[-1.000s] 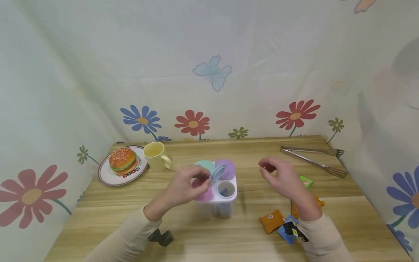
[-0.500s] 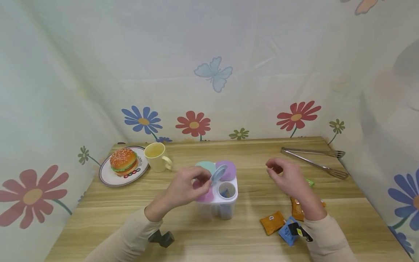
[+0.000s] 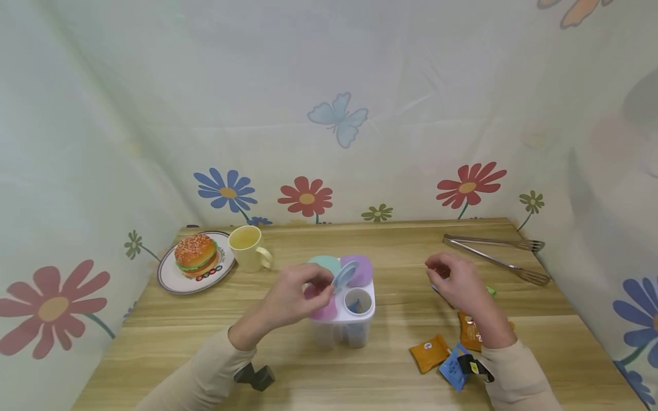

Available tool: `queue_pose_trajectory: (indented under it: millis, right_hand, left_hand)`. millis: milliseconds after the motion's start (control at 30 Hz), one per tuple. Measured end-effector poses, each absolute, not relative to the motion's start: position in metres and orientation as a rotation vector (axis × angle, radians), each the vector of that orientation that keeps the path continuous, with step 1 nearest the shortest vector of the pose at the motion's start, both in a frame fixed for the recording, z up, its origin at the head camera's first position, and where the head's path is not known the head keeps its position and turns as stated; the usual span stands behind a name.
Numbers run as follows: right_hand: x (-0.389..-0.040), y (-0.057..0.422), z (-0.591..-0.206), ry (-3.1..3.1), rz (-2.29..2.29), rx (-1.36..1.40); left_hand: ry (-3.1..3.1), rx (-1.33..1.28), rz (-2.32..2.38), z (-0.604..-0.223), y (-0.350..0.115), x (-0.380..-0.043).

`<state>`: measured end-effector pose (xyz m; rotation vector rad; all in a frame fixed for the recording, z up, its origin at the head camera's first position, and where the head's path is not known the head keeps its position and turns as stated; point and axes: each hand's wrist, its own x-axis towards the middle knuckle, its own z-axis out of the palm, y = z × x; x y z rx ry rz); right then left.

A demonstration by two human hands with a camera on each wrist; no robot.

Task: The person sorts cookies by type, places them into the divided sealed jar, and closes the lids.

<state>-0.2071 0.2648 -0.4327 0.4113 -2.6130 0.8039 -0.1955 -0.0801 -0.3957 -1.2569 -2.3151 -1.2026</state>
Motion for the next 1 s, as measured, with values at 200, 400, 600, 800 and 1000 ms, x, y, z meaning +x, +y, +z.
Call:
queue_pose_trajectory:
  millis: [200, 400, 600, 800, 1000]
  right_hand:
    - [-0.210, 0.271, -0.441, -2.626, 0.806, 0.390]
    - [-0.212, 0.275, -0.446, -2.673, 0.811, 0.355]
    - [-0.213, 0.279, -0.451, -2.730, 0.807, 0.305]
    - [-0.213, 0.281, -0.454, -2.799, 0.821, 0.256]
    - [-0.216, 0.285, -0.458, -2.858, 0.786, 0.232]
  left_hand:
    - [-2.305, -1.263, -1.187, -0.396, -0.080, -0.196]
    - [-2.294, -1.267, -1.187, -0.396, -0.079, -0.197]
    - [-2.298, -1.261, -1.201, -0.397, -0.080, -0.196]
    - [-2.304, -1.259, -1.201, -0.397, -0.080, -0.196]
    - [-2.306, -1.250, -1.202, -0.396, -0.079, -0.195]
